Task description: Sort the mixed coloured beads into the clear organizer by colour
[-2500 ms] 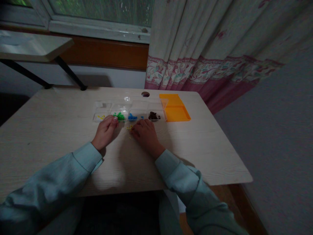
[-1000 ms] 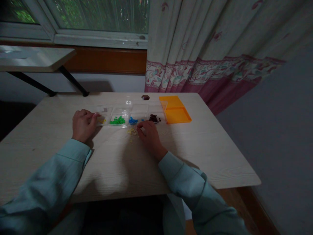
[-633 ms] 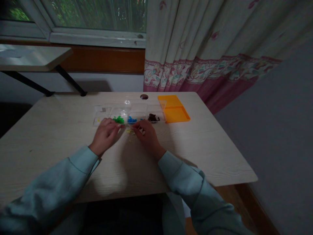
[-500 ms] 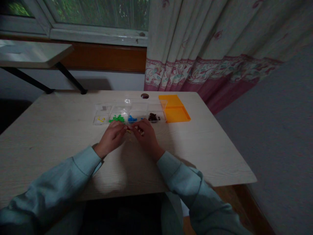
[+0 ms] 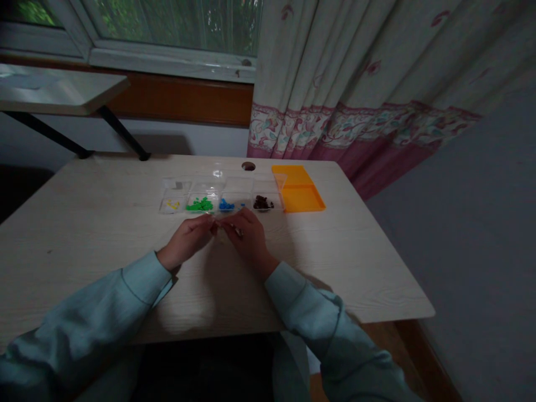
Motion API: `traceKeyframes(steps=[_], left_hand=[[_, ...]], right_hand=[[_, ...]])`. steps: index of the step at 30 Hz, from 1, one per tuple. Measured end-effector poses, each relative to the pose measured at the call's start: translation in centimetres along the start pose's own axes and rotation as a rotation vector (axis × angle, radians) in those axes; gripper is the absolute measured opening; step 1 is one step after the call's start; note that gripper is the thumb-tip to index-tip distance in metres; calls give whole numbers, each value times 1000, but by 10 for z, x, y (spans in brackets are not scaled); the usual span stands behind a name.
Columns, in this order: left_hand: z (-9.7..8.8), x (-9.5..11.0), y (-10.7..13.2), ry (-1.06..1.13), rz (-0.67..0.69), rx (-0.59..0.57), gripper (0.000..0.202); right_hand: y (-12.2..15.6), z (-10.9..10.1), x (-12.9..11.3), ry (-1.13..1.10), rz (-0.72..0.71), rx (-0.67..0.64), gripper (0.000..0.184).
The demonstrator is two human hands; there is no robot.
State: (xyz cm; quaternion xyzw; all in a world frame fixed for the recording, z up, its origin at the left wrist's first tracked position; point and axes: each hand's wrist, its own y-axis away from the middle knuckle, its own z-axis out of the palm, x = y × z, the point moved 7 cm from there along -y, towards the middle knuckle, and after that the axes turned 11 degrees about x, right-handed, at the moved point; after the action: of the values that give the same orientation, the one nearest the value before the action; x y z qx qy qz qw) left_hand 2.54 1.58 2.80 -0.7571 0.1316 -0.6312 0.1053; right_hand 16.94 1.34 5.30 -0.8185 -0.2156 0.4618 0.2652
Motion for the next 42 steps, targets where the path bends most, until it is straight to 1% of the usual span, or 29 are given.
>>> traceKeyframes(steps=[5,8,11,13,16,17,18,19,22,24,26,29,31,35,39,42], left_hand=[[-4,0,0,-4,-24,1,39],[-7,1,-1,-12,-16,27,37],[-10,6,-3,-38,57,57,38],[-16,10,-6,-95,138,84,36],[-37,21,-12,-280,328,121,23],[-46,23,-14,-382,393,128,19],[-56,22,-17,-493,427,147,18],[-70,22,-20,-574,449,213,19],[-106,13,-27,-711,438,354,23],[-121,6,-29,-777,429,407,25],[-129,0,-30,-849,422,429,29],[-135,-5,-31,-942,418,428,33],[-137,-8,-32,-968,407,416,32],[-137,-12,-34,-978,395,351,27],[-135,-9,-34,-1002,404,337,24],[-135,-6,-33,-1018,399,330,27]], right_hand=[[1,-1,0,-24,-66,34,17],[2,0,-4,-50,-69,21,19],[3,4,-8,-62,-76,-49,22],[3,4,-8,-62,-97,-63,26],[-1,-1,2,8,-97,14,28],[-2,-3,8,52,-89,39,26],[-3,-4,13,103,-75,45,23],[-4,-3,19,158,-59,28,20],[-2,5,27,293,-33,-93,11],[1,11,26,342,-37,-167,8],[3,15,22,371,-53,-202,9],[4,20,18,403,-68,-222,13],[4,22,17,422,-73,-228,17],[4,25,16,458,-80,-238,24],[4,28,17,477,-80,-238,23],[3,29,17,483,-90,-249,20]])
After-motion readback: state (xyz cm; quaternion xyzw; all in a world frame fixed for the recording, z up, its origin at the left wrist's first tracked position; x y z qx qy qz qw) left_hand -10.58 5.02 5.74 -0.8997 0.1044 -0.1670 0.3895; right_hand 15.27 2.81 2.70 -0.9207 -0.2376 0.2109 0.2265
